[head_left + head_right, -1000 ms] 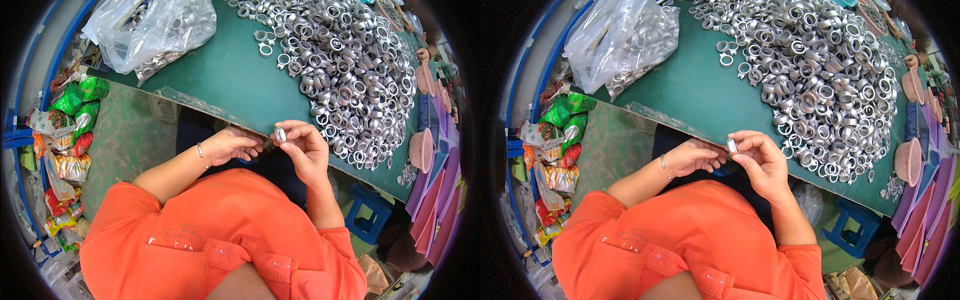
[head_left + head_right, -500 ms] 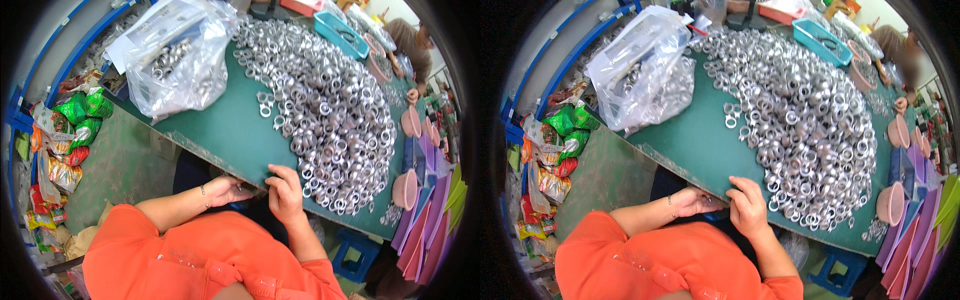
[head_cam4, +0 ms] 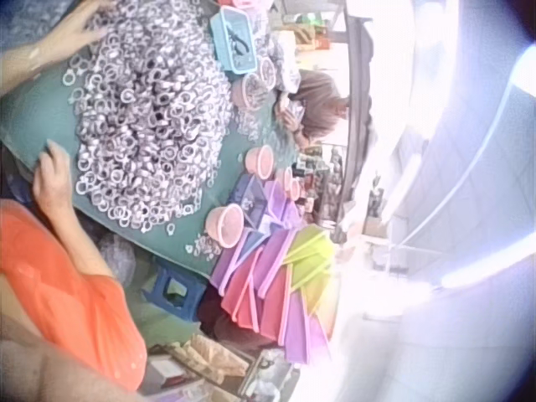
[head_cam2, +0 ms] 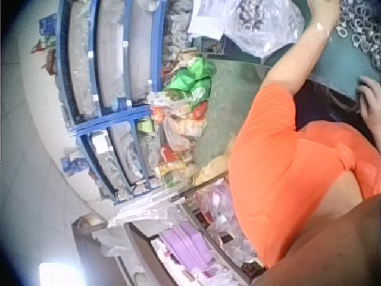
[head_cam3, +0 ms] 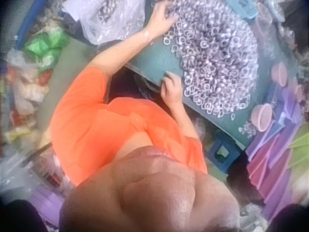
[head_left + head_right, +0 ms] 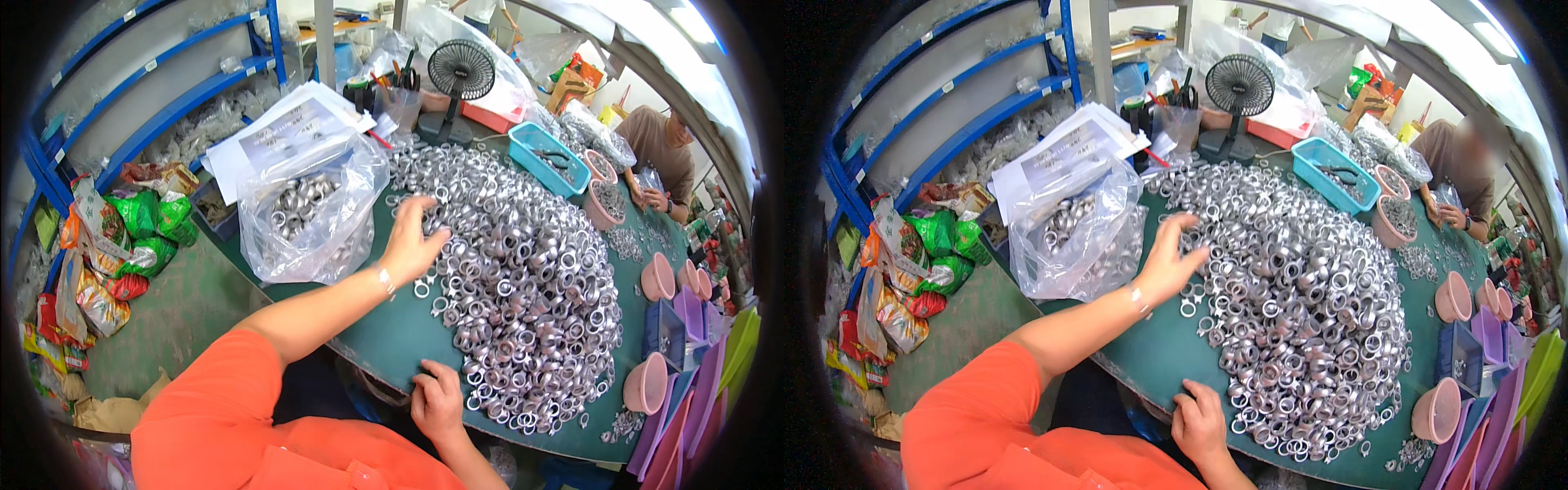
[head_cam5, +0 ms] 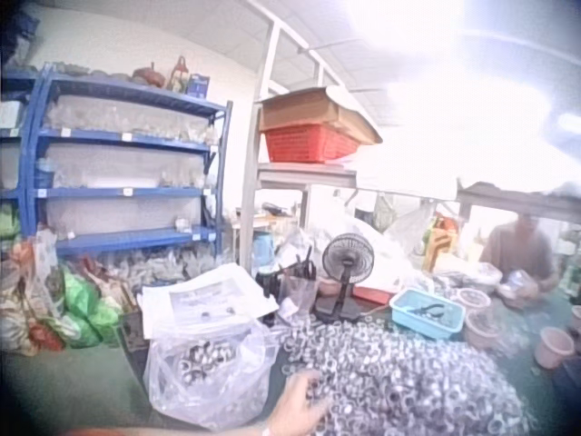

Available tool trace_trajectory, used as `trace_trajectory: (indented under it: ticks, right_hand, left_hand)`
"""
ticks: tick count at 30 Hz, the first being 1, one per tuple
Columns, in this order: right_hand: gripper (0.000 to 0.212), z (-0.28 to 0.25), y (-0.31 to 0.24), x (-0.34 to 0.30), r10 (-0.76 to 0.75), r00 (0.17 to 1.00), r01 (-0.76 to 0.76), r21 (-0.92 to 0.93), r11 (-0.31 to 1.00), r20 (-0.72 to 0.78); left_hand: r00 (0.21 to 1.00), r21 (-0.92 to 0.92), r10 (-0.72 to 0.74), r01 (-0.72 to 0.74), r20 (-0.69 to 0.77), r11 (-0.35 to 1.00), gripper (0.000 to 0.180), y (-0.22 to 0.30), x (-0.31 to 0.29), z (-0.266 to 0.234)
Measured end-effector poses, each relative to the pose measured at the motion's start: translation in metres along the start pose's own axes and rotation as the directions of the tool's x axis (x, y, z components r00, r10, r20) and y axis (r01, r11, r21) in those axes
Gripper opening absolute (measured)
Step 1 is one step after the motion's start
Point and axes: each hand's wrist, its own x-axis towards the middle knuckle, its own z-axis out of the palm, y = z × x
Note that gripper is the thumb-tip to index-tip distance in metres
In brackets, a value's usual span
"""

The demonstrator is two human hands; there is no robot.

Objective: The person picks up metal ring components from a large pile on a table, checks them, and places them into a plastic bag.

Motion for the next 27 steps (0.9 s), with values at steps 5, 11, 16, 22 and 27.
trace_trajectory:
  ticks: [5, 11, 16, 22, 27]
  right_hand:
    - [0.025, -0.002, 0.0, -0.003, -0.003, 1.0, 0.004, 0.016, 1.0, -0.006]
    - [0.022, -0.005, -0.012, 0.006, -0.014, 1.0, 0.014, -0.021, 1.0, -0.024]
    - [0.022, -0.005, -0.016, 0.009, -0.037, 0.999, 0.037, -0.012, 0.999, 0.035]
    - [0.023, -0.045, -0.017, 0.079, -0.075, 0.983, 0.048, 0.159, 0.986, 0.17]
    - [0.023, -0.044, 0.014, 0.211, -0.074, 0.976, 0.068, 0.038, 0.997, 0.205]
  left_hand:
    - [0.793, 0.259, -0.544, 0.606, -0.275, 0.752, 0.059, -0.071, 0.071, 0.037]
    - [0.905, 0.474, -0.386, 0.424, -0.182, 0.771, 0.036, -0.091, 0.038, 0.038]
    - [0.957, 0.457, -0.262, 0.289, -0.124, 0.841, 0.024, -0.063, -0.003, 0.028]
    - [0.956, 0.174, -0.291, 0.281, 0.035, 0.944, 0.03, -0.055, -0.026, 0.026]
    - [0.97, -0.075, -0.196, 0.187, -0.147, 0.98, 0.038, -0.049, -0.01, 0.01]
